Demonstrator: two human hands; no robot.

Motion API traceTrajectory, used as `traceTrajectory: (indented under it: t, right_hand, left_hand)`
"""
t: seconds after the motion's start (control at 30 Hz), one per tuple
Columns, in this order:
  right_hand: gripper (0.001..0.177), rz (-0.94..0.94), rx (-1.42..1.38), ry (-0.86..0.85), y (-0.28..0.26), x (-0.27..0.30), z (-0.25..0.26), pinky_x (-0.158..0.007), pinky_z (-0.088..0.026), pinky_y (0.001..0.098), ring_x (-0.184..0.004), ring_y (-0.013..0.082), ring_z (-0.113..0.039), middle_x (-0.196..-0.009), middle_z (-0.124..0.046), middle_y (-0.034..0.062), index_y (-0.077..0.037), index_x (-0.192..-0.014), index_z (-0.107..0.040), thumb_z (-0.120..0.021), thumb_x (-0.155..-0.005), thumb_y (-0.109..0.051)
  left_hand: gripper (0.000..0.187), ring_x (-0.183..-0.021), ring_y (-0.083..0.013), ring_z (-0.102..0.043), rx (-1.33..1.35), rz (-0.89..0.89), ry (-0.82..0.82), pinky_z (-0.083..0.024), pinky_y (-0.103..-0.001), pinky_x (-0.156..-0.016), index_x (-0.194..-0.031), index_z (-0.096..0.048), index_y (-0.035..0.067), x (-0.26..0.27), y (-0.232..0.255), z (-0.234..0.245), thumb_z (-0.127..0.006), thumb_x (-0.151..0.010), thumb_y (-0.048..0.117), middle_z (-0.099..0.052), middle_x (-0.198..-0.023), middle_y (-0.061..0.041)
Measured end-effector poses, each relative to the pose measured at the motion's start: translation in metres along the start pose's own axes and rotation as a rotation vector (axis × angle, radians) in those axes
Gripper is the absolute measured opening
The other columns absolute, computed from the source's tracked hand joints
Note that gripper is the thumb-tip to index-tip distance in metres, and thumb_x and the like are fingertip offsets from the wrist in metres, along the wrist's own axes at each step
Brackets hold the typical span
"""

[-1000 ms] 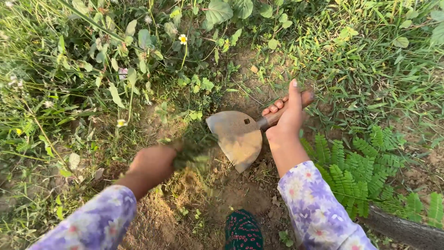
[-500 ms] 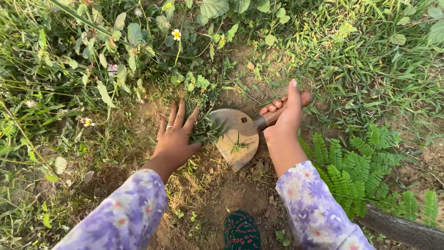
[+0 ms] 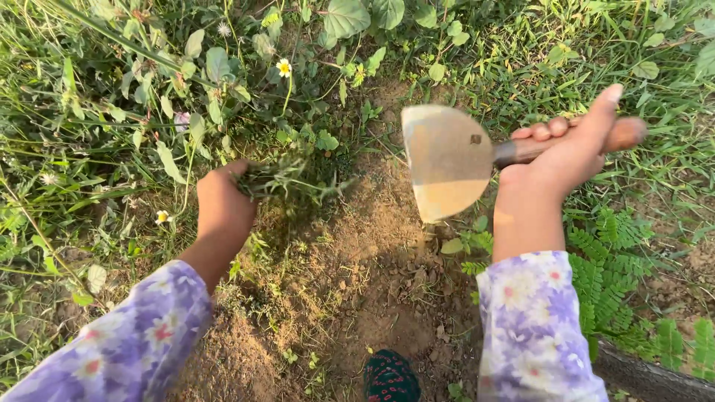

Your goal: The person clears weeds from the ground by hand and digs into the soil using a hand hoe. They pull up plants, shake off the dirt, and loosen the earth around the remaining vegetation.

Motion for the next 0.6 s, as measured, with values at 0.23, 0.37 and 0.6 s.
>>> traceTrajectory:
  t: [0.23,0.37,0.6]
  right_hand:
    - [0.031,-0.200,0.001,0.121,0.150,0.039,-0.031,-0.041,-0.047,0.0352,-0.044,0.0133,-0.045,-0.057,-0.047,-0.0015,-0.011,-0.088,-0.049,-0.072,-0.089,-0.031]
    - [0.033,-0.194,0.026,0.027,0.101,0.031,-0.046,-0.043,-0.048,0.0362,-0.044,0.0143,-0.048,-0.057,-0.047,-0.0006,-0.009,-0.088,-0.046,-0.073,-0.091,-0.029]
    - [0.035,0.113,-0.209,0.158,0.027,-0.053,-0.004,-0.044,-0.047,0.0361,-0.043,0.0142,-0.046,-0.053,-0.045,-0.0028,-0.013,-0.085,-0.046,-0.075,-0.094,-0.030]
  left_hand:
    - [0.042,-0.083,-0.0304,-0.072,-0.059,-0.027,0.071,-0.055,-0.040,-0.077,-0.111,-0.078,0.013,0.002,-0.007,0.031,-0.077,-0.073,-0.005,-0.076,-0.095,-0.014]
    - [0.041,-0.085,-0.0243,-0.075,-0.001,-0.027,0.038,-0.057,-0.037,-0.080,-0.112,-0.078,0.013,0.011,-0.006,0.007,-0.072,-0.077,-0.007,-0.079,-0.097,-0.011]
    - [0.042,-0.091,-0.0186,-0.077,0.191,-0.053,0.085,-0.058,-0.032,-0.080,-0.119,-0.073,0.010,0.025,0.006,0.015,-0.067,-0.082,-0.009,-0.079,-0.102,-0.010]
Point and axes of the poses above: each hand's wrist, its own x-axis away from the middle knuckle, its own z-axis out of the back of the hand, y = z × x, the point moved 10 cm from there along -x, towards the middle knuckle
